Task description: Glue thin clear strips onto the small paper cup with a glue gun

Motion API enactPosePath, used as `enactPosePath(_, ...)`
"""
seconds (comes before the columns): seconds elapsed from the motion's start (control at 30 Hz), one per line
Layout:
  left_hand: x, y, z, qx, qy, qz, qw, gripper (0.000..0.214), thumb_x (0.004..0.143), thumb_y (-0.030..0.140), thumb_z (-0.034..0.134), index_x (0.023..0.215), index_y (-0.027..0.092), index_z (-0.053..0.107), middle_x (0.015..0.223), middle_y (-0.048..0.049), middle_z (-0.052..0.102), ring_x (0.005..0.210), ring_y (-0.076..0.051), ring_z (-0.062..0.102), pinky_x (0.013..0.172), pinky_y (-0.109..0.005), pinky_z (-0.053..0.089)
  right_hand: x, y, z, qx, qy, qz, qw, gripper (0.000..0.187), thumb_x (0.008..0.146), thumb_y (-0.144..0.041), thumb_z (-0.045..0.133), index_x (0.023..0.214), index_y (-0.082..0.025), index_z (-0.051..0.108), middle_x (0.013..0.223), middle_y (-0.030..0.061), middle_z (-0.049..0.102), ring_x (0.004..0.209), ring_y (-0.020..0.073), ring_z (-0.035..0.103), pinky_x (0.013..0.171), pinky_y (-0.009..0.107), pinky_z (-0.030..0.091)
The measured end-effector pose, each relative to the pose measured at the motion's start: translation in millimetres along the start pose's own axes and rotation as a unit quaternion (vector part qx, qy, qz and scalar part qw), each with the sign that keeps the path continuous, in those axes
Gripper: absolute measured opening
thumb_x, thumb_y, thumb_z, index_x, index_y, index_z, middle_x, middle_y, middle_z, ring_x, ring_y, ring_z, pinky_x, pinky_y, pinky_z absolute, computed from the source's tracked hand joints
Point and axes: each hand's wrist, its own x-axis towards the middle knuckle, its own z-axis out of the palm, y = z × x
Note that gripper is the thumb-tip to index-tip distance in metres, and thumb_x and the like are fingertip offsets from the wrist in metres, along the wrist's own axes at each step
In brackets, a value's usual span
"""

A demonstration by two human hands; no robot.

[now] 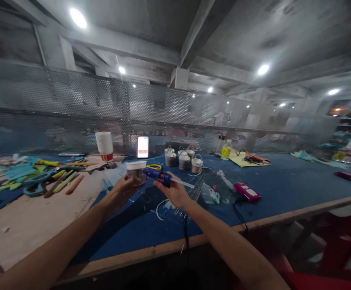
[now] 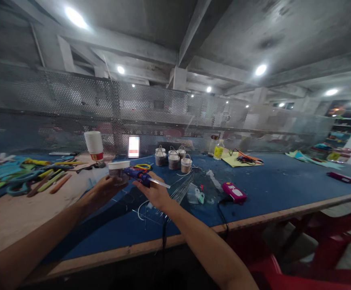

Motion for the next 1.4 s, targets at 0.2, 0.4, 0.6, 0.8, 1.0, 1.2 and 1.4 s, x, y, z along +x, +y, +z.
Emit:
enactPosePath(0.2, -2.0, 1.4, 2.1, -0.004, 0.006, -0.001, 1.000, 0.043, 0.063, 0.023, 0.093, 0.103, 0.014, 0.079, 0.098, -0.0074, 0.081, 0.098, -0.023, 0.071, 0.098, -0.035, 0.050, -0.1, 1.7, 1.0, -0.011, 0.006, -0.006, 1.000, 0.036, 0.094, -0.058, 0.073, 0.101, -0.023, 0.069, 0.094, 0.0038, 0.070, 0.094, 0.0233, 0.066, 0.083, 0.032, 0.054)
enactPosePath(0.4, -1.8, 0.6, 1.2, -0.005, 0.006, -0.002, 1.000, 0.040, 0.062, 0.025, 0.093, 0.098, 0.015, 0.079, 0.097, -0.0072, 0.080, 0.097, -0.023, 0.071, 0.097, -0.034, 0.050, -0.7, 1.2, 1.2, 0.002, 0.005, 0.008, 1.000, 0.035, 0.095, -0.056, 0.073, 0.105, -0.023, 0.070, 0.097, 0.0040, 0.072, 0.094, 0.0229, 0.067, 0.084, 0.032, 0.054)
enactPosePath(0.6, 0.0, -0.9, -1.1, -0.009, -0.001, -0.003, 1.000, 0.034, 0.065, 0.023, 0.092, 0.096, 0.016, 0.080, 0.094, -0.0057, 0.080, 0.095, -0.021, 0.071, 0.095, -0.032, 0.050, -0.9, -2.9, -0.4, -0.004, 0.010, 0.019, 1.000, 0.039, 0.093, -0.059, 0.073, 0.104, -0.021, 0.071, 0.101, 0.0047, 0.074, 0.094, 0.0229, 0.068, 0.088, 0.033, 0.054)
enactPosePath(0.8, 1.1, -2.2, -3.7, -0.017, -0.005, -0.006, 1.000, 0.036, 0.066, 0.023, 0.091, 0.100, 0.016, 0.081, 0.097, -0.0056, 0.080, 0.098, -0.021, 0.072, 0.095, -0.031, 0.051, 0.2, -7.0, -2.0, 0.001, 0.016, 0.013, 1.000, 0.040, 0.094, -0.057, 0.072, 0.110, -0.021, 0.072, 0.107, 0.0062, 0.075, 0.101, 0.0243, 0.069, 0.093, 0.035, 0.053)
enactPosePath(1.0, 0.9, -1.6, -2.4, -0.016, 0.006, -0.011, 1.000, 0.035, 0.065, 0.021, 0.090, 0.098, 0.016, 0.080, 0.094, -0.0054, 0.080, 0.094, -0.021, 0.073, 0.096, -0.032, 0.052, 0.3, -7.0, -1.5, 0.004, 0.009, 0.029, 1.000, 0.042, 0.093, -0.060, 0.072, 0.107, -0.021, 0.071, 0.101, 0.0051, 0.075, 0.095, 0.0239, 0.069, 0.088, 0.034, 0.054)
enactPosePath(1.2, -0.5, -0.6, -1.7, -0.014, 0.002, -0.008, 1.000, 0.036, 0.066, 0.022, 0.091, 0.100, 0.016, 0.080, 0.101, -0.0071, 0.081, 0.101, -0.023, 0.073, 0.098, -0.034, 0.051, 0.4, -6.6, -1.7, -0.007, 0.008, 0.022, 1.000, 0.040, 0.093, -0.060, 0.072, 0.103, -0.021, 0.072, 0.100, 0.0050, 0.075, 0.092, 0.0230, 0.068, 0.086, 0.034, 0.054)
enactPosePath(1.4, -0.2, 0.0, -2.3, -0.016, -0.004, -0.008, 1.000, 0.037, 0.065, 0.022, 0.091, 0.100, 0.016, 0.080, 0.099, -0.0060, 0.081, 0.099, -0.022, 0.073, 0.096, -0.032, 0.052, -0.3, -7.2, -0.9, 0.005, 0.008, 0.027, 1.000, 0.041, 0.093, -0.059, 0.073, 0.106, -0.020, 0.072, 0.102, 0.0049, 0.076, 0.093, 0.0229, 0.069, 0.088, 0.034, 0.054)
